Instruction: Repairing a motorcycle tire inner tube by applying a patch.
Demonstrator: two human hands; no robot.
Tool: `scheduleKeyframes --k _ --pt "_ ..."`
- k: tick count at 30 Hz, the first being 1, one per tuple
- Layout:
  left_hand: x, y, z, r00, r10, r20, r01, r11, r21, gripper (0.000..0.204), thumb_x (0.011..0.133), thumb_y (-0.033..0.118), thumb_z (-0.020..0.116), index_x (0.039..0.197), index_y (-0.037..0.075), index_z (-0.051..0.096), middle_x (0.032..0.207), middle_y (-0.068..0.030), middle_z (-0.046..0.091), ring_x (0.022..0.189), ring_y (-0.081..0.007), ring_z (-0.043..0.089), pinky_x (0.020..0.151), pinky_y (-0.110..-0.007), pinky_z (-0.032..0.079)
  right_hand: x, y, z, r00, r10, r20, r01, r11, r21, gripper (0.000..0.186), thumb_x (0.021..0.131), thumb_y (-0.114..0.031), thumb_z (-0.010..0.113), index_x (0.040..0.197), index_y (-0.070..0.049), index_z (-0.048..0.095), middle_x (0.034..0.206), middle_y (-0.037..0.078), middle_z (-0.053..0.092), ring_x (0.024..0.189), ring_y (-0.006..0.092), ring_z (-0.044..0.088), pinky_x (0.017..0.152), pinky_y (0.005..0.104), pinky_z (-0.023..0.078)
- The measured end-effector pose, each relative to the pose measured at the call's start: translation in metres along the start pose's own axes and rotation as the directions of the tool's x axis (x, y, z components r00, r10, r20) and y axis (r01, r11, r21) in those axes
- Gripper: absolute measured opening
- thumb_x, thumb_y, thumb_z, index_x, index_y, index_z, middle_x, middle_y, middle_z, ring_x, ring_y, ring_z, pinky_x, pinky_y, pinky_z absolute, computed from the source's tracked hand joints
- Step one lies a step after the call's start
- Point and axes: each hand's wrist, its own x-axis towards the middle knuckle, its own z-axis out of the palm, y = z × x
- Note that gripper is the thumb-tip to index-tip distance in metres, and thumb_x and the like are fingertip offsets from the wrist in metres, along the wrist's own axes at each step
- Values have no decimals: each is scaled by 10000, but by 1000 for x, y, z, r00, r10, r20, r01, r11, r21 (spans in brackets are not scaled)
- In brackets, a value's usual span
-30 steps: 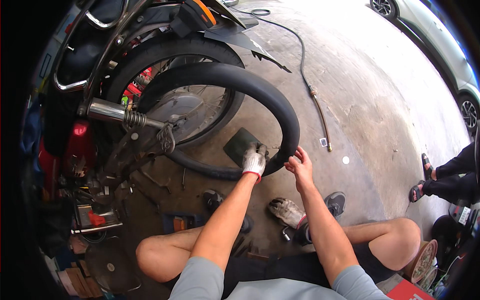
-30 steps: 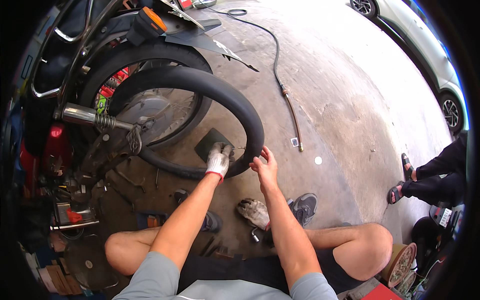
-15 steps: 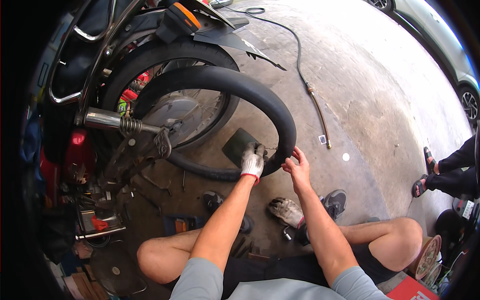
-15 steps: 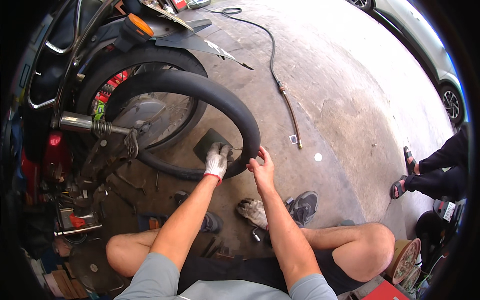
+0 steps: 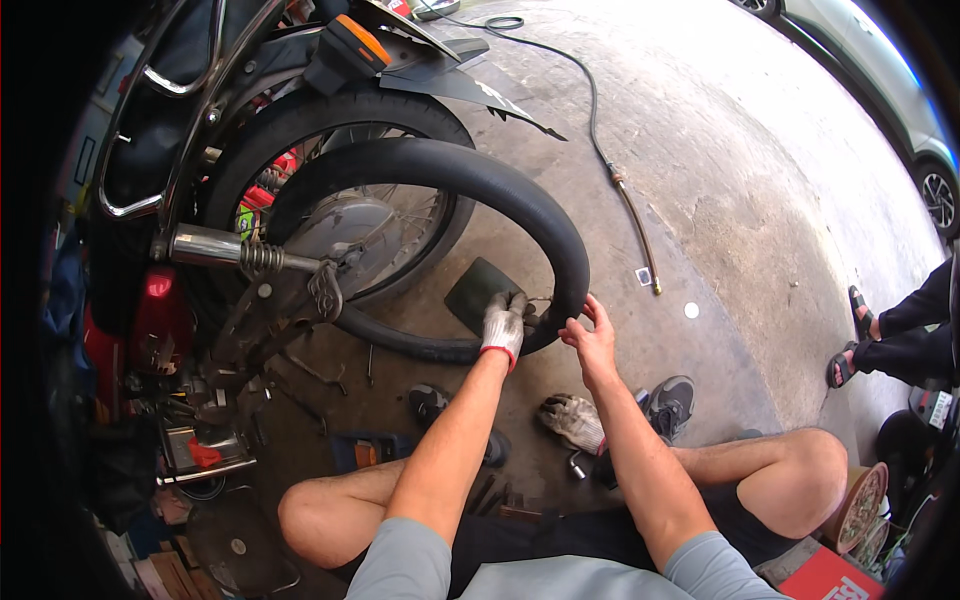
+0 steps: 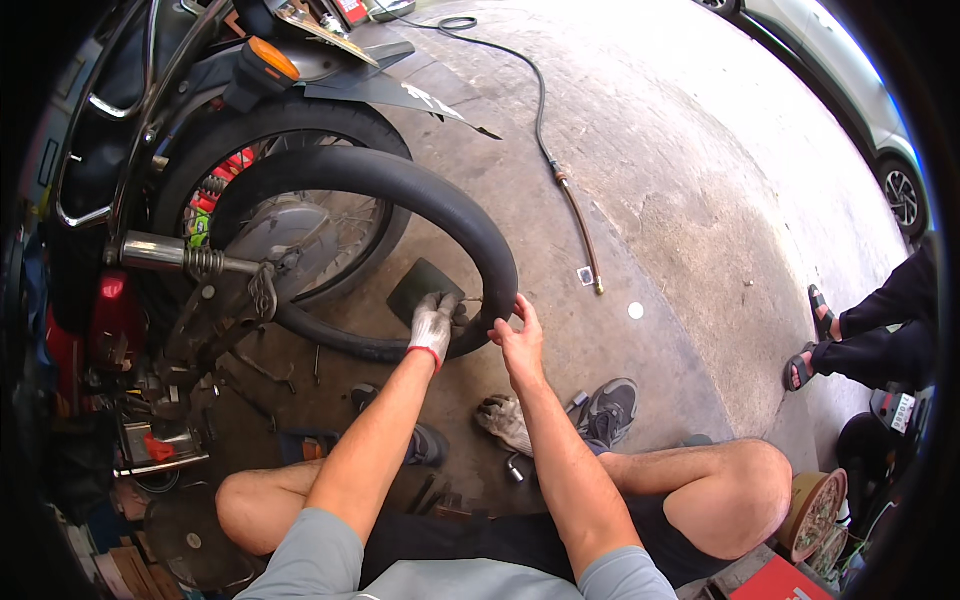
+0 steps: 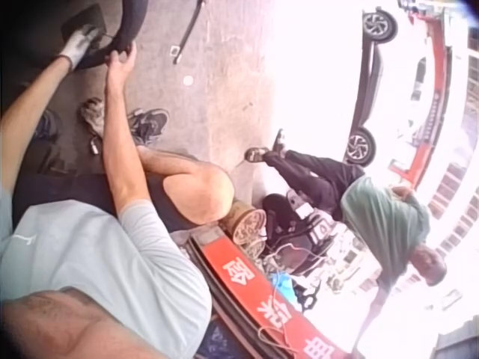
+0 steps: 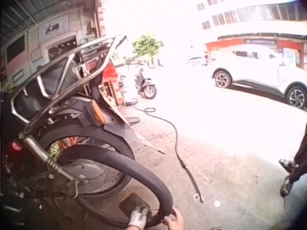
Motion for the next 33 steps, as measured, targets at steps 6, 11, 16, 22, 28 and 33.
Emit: scheduleKeyframes --k 6,11,16,22,28,33 --pt "-1 1 3 992 122 -23 -117 979 166 195 1013 223 633 1101 50 635 912 -109 733 679 -198 708 591 -348 548 -2 0 2 1000 -6 -12 6 1000 -13 688 930 -11 656 1562 -88 397 1499 162 471 847 195 723 748 307 595" --pt "1 4 0 860 511 13 -420 691 589 238 954 263 683 1044 44 664 825 -137 718 747 -244 719 689 -405 544 -7 -1 7 1000 -20 -16 20 1000 -4 671 918 2 658 1541 -82 424 1480 158 479 842 190 717 740 305 595" --pt "2 9 2 986 165 -13 -150 924 351 199 975 237 690 1043 53 660 767 -38 653 584 -134 601 538 -313 475 -12 0 11 999 -28 -33 27 999 -21 669 911 14 660 1533 -81 432 1472 152 473 847 191 712 727 301 590" --pt "-10 11 6 1000 0 11 2 969 -249 196 1012 275 652 1059 86 678 748 -7 638 601 -108 609 527 -277 463 -15 2 13 997 -62 -35 60 997 -38 668 909 24 653 1530 -78 430 1446 143 493 854 187 707 726 300 587" --pt "-18 -2 16 994 -44 -95 27 985 -172 230 1041 328 631 1038 98 646 788 -4 624 608 -106 580 518 -283 461 -16 5 16 998 -59 -36 59 998 -10 648 907 30 645 1515 -63 440 1414 115 520 850 188 701 744 306 596" --pt "-14 -3 21 987 5 -161 -10 999 -32 264 988 315 684 985 52 667 690 0 581 525 -97 509 476 -281 389 -17 7 16 997 -77 -29 76 997 -9 618 899 36 639 1484 -58 465 1358 97 554 842 176 689 748 315 601"
